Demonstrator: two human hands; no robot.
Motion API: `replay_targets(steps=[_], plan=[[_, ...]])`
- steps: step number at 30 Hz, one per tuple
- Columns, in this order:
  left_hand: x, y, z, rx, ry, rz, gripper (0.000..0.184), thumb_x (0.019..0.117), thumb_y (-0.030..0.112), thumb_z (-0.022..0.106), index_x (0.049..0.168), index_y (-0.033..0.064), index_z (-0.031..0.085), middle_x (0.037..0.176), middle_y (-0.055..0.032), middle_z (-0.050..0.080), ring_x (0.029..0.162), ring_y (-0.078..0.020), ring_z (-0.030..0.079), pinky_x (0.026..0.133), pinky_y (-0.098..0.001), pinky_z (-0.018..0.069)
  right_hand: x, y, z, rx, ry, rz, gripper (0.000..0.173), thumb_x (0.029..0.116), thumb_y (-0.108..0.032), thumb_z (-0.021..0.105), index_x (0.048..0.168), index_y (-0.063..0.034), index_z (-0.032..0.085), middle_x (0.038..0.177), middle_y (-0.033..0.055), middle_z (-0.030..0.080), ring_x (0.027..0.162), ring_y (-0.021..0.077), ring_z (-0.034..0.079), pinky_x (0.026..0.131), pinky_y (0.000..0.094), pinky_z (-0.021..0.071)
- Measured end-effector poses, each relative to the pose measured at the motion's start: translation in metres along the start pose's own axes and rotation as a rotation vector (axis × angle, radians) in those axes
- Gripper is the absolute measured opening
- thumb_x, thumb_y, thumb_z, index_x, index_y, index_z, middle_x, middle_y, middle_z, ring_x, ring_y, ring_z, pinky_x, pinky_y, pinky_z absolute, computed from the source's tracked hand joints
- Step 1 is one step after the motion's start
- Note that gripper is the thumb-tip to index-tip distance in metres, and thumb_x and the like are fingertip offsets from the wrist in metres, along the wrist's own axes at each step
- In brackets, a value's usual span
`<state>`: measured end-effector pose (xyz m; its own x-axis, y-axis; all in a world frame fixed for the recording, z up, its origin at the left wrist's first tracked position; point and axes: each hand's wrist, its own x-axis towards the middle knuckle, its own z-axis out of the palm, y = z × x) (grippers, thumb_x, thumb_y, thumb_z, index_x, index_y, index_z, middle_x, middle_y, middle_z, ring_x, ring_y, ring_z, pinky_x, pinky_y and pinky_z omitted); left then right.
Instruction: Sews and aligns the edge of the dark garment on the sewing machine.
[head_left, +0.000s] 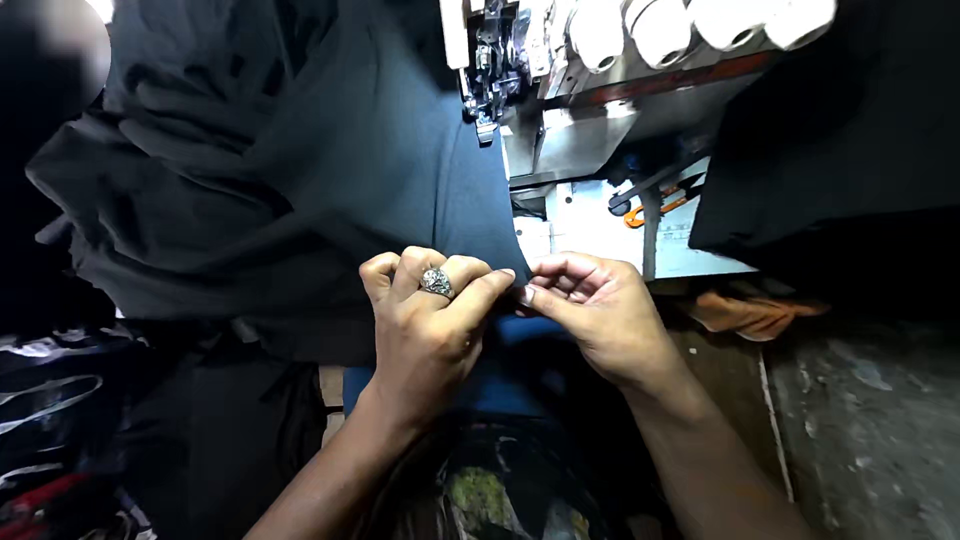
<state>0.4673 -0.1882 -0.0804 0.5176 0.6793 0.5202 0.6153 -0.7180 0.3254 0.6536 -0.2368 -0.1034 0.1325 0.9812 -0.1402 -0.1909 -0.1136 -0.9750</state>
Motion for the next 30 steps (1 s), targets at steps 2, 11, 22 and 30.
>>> replay_targets(steps=[2,11,22,30], plan=[[0.001,0.001,-0.001,-0.004,0.017,0.006,0.012,0.0938,0.018,0.071,0.096,0.0226,0.082,0.094,0.0047,0.074,0.095,-0.0148,0.058,0.091,-0.0441,0.0321,-0.003,-0.001,0.003,0.011,0.005,-0.003,0.015,0.0861,0.006,0.073,0.099,-0.0006,0.074,0.087,0.0078,0.076,0.077,0.0145,0.074,0.076,0.0282,0.0649],[-0.002,0.001,-0.004,-0.024,0.017,0.021,0.012,0.0941,0.018,0.071,0.097,0.0215,0.082,0.092,0.0047,0.074,0.091,-0.014,0.058,0.091,-0.0436,0.0333,-0.006,-0.001,0.009,0.006,0.045,-0.028,0.013,0.0854,0.004,0.074,0.096,-0.003,0.072,0.084,0.0067,0.074,0.075,0.0141,0.073,0.076,0.0298,0.0644],[-0.007,-0.007,0.002,-0.085,-0.004,0.042,0.017,0.0959,0.037,0.071,0.097,0.0252,0.083,0.097,0.0058,0.073,0.098,-0.0139,0.059,0.093,-0.0431,0.035,0.003,0.004,0.022,0.026,0.178,-0.059,0.011,0.0899,-0.003,0.074,0.082,-0.0051,0.067,0.07,0.0033,0.07,0.062,0.0105,0.068,0.063,0.0257,0.061],[-0.005,-0.012,0.041,-0.083,0.108,-0.021,0.022,0.0854,0.009,0.066,0.102,0.019,0.075,0.125,-0.0027,0.072,0.132,-0.0216,0.056,0.111,-0.0524,0.0301,0.008,-0.009,0.023,-0.043,0.147,-0.018,0.012,0.0872,0.0,0.072,0.092,-0.0057,0.063,0.068,0.0017,0.07,0.058,0.0131,0.071,0.057,0.0266,0.064]])
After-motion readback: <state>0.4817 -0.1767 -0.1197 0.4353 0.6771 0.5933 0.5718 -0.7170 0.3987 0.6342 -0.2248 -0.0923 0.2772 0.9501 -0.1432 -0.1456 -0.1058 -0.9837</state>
